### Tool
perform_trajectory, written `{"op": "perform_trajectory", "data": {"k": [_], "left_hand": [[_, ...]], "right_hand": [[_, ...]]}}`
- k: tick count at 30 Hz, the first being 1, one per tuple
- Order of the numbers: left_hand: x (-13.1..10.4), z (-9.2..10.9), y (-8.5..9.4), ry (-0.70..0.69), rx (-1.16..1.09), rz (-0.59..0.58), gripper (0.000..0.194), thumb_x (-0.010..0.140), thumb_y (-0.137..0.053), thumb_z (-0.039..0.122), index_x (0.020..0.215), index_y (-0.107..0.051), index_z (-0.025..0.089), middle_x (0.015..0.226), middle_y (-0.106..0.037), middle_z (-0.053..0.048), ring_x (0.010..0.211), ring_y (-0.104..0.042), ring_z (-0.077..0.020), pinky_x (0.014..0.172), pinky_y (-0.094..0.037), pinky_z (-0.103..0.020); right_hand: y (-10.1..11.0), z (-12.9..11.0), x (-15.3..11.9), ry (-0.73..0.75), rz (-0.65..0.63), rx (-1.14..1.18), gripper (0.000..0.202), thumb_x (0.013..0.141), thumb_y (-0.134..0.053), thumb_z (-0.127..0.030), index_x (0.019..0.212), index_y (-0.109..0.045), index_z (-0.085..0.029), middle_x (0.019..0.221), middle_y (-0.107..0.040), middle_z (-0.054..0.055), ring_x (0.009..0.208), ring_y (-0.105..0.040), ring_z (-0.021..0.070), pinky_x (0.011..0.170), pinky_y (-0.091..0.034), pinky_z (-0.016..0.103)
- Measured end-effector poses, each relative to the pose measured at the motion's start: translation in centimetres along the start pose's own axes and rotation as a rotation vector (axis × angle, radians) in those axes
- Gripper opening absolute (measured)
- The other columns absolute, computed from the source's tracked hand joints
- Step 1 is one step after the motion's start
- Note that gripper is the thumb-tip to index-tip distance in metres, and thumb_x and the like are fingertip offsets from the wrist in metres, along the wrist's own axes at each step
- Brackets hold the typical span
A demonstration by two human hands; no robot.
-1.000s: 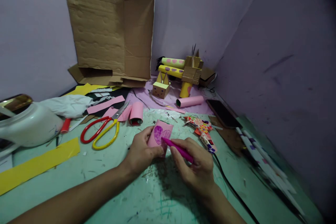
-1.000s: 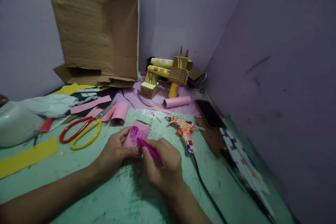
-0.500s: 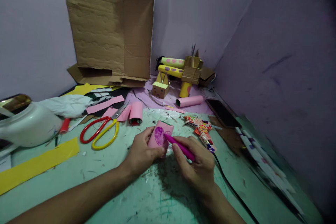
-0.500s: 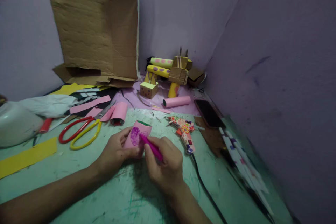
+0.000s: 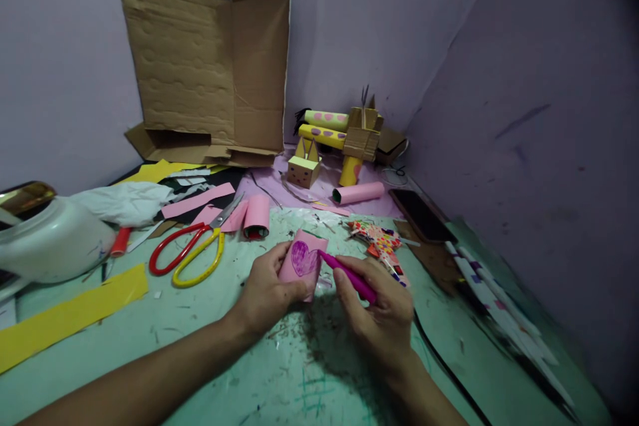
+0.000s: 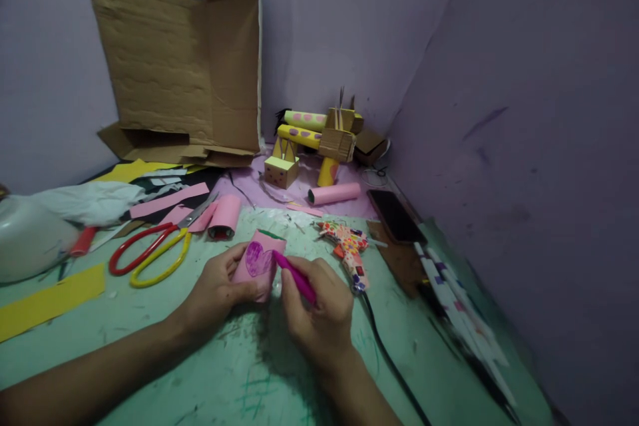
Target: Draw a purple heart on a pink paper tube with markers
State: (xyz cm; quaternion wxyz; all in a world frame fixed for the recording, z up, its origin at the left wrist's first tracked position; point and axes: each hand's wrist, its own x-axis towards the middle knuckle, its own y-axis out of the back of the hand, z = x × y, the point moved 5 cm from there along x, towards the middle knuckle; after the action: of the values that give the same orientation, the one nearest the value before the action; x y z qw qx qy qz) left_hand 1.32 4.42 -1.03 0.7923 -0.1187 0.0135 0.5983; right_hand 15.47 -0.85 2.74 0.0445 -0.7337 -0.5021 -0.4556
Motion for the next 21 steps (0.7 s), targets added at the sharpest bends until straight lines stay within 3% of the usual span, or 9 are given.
{"op": "perform_trajectory", "data": {"k": [5,21], "left_hand": [[0.01,-0.05,-0.11,0.002,-0.011,-0.009,0.046,0.053,-0.071,0.016,0.098,-0.06,0.01,0.083,-0.063,-0.004,0.073,-0.057,-0.0182,0.059,-0.047,-0.027],[-0.06,-0.07,-0.06,0.017,-0.071,-0.014,0.041,0.052,-0.073,0.014,0.092,-0.062,0.012,0.074,-0.061,-0.001,0.073,-0.059,-0.0184,0.06,-0.047,-0.026]], "right_hand": [[-0.14,-0.19,-0.02,0.024,-0.037,0.017,0.012,0.084,-0.06,-0.012,0.092,-0.068,-0.012,0.065,-0.06,0.001,0.056,-0.057,0.0117,0.052,-0.044,0.023],[0.28,0.43,-0.11,-0.036,0.012,-0.012,0.011,0.084,-0.06,-0.014,0.092,-0.067,-0.015,0.069,-0.063,0.002,0.059,-0.06,0.0129,0.055,-0.046,0.024]]}}
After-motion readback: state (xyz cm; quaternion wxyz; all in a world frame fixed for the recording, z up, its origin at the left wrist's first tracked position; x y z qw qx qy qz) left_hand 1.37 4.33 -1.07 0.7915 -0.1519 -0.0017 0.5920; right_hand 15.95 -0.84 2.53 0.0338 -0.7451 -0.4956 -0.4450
